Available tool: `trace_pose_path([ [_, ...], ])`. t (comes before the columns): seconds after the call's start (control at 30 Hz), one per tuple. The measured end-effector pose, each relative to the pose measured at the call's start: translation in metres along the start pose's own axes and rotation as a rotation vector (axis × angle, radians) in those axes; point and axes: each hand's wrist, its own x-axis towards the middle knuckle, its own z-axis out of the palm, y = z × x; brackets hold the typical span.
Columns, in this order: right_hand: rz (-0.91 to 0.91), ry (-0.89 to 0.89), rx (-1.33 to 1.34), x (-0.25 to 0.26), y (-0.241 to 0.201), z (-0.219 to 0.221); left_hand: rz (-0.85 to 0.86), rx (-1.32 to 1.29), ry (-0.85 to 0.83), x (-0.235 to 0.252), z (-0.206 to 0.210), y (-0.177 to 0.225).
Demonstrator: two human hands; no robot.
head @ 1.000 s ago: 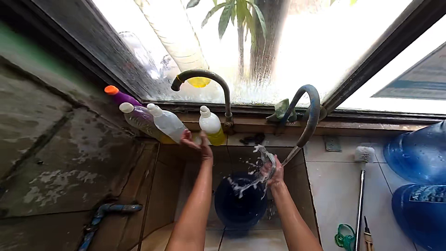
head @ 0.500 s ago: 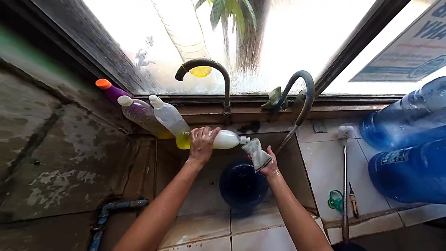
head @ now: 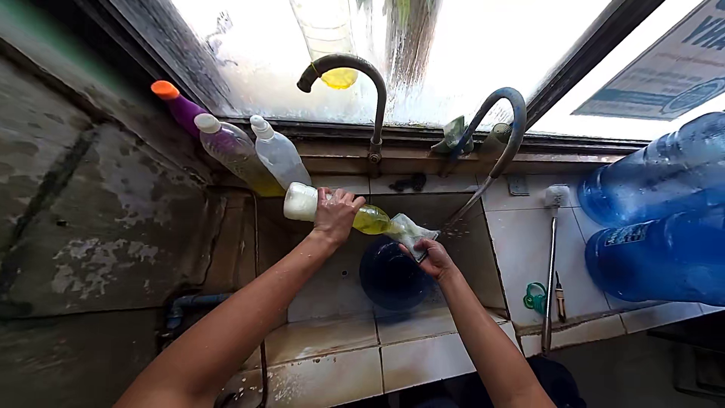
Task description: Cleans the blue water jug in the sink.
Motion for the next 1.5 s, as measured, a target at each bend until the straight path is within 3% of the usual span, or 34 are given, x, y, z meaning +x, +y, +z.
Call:
trace_pose_path([
  [0.1, -0.207, 0.087, -0.553, -0.018, -0.008, 0.003, -0.042, -0.281, -0.062, 0.015, 0.016, -0.007],
  [0.17, -0.571, 0.12, -1.056, -0.028, -0.002, -0.009, -0.109, -0.584, -0.017, 0.03, 0.026, -0.018],
  [0.23, -0.934, 0.055, -1.399, -0.027, 0.027, -0.03, -0.204, -0.815, 0.159, 0.052, 0.038, -0.026],
  [0.3, -0.976, -0.054, -1.702, -0.03, 0.065, -0.057, -0.311, -0.956, 0.392, 0.074, 0.056, -0.03],
  [0.37, -1.003, -0.025, -1.983, -0.043, 0.083, -0.07, -0.372, -1.056, 0.557, 0.098, 0.075, -0.036],
  [0.43, -0.872, 0.0, -2.09, -0.06, 0.075, -0.066, -0.394, -1.112, 0.612, 0.112, 0.095, -0.044],
  [0.5, -0.554, -0.064, -2.105, -0.058, 0.047, -0.041, -0.35, -1.17, 0.592, 0.109, 0.105, -0.048],
  [0.57, -0.301, -0.153, -2.142, -0.036, 0.031, -0.022, -0.297, -1.142, 0.493, 0.072, 0.106, -0.035],
  [0.63, -0.2, -0.247, -2.225, -0.007, 0.034, -0.009, -0.27, -1.064, 0.245, 0.005, 0.12, 0.011],
  [0.7, -0.143, -0.299, -2.303, 0.016, 0.031, 0.007, -0.183, -1.173, 0.0, -0.042, 0.165, 0.077],
  [0.73, -0.113, -0.318, -2.324, 0.02, 0.027, 0.01, -0.182, -1.24, -0.03, -0.058, 0.185, 0.109],
  [0.8, -0.045, -0.369, -2.375, 0.014, 0.009, 0.012, -0.268, -1.161, 0.231, -0.064, 0.215, 0.151],
  [0.87, 0.0, -0.405, -2.437, -0.003, -0.016, 0.024, -0.284, -1.015, 0.407, -0.051, 0.226, 0.164],
  [1.03, 0.014, -0.448, -2.452, 0.03, 0.004, 0.015, -0.288, -0.836, 0.375, -0.041, 0.224, 0.164],
  [1.17, 0.119, -0.541, -2.525, 0.011, -0.025, 0.042, -0.229, -0.826, 0.405, -0.037, 0.226, 0.158],
  [1.27, 0.078, -0.503, -2.4, 0.025, -0.008, 0.011, -0.169, -0.878, 0.373, -0.038, 0.227, 0.154],
  [1.33, -0.068, -0.534, -2.268, 0.019, -0.021, 0.0, -0.068, -1.01, 0.262, -0.035, 0.223, 0.14],
  [1.37, -0.299, -0.527, -2.144, 0.008, -0.033, -0.011, -0.019, -1.103, 0.158, -0.031, 0.216, 0.13],
  [1.4, -0.64, -0.472, -1.974, -0.002, -0.042, -0.031, -0.005, -1.19, 0.084, -0.029, 0.209, 0.125],
  [1.43, -0.986, -0.4, -1.777, -0.004, -0.041, -0.06, -0.044, -1.27, 0.086, -0.032, 0.205, 0.129],
  [1.47, -1.186, -0.323, -1.657, 0.001, -0.031, -0.091, -0.13, -1.335, 0.194, -0.038, 0.203, 0.142],
  [1.5, -1.235, -0.244, -1.636, 0.012, -0.01, -0.123, -0.25, -1.364, 0.382, -0.04, 0.202, 0.161],
])
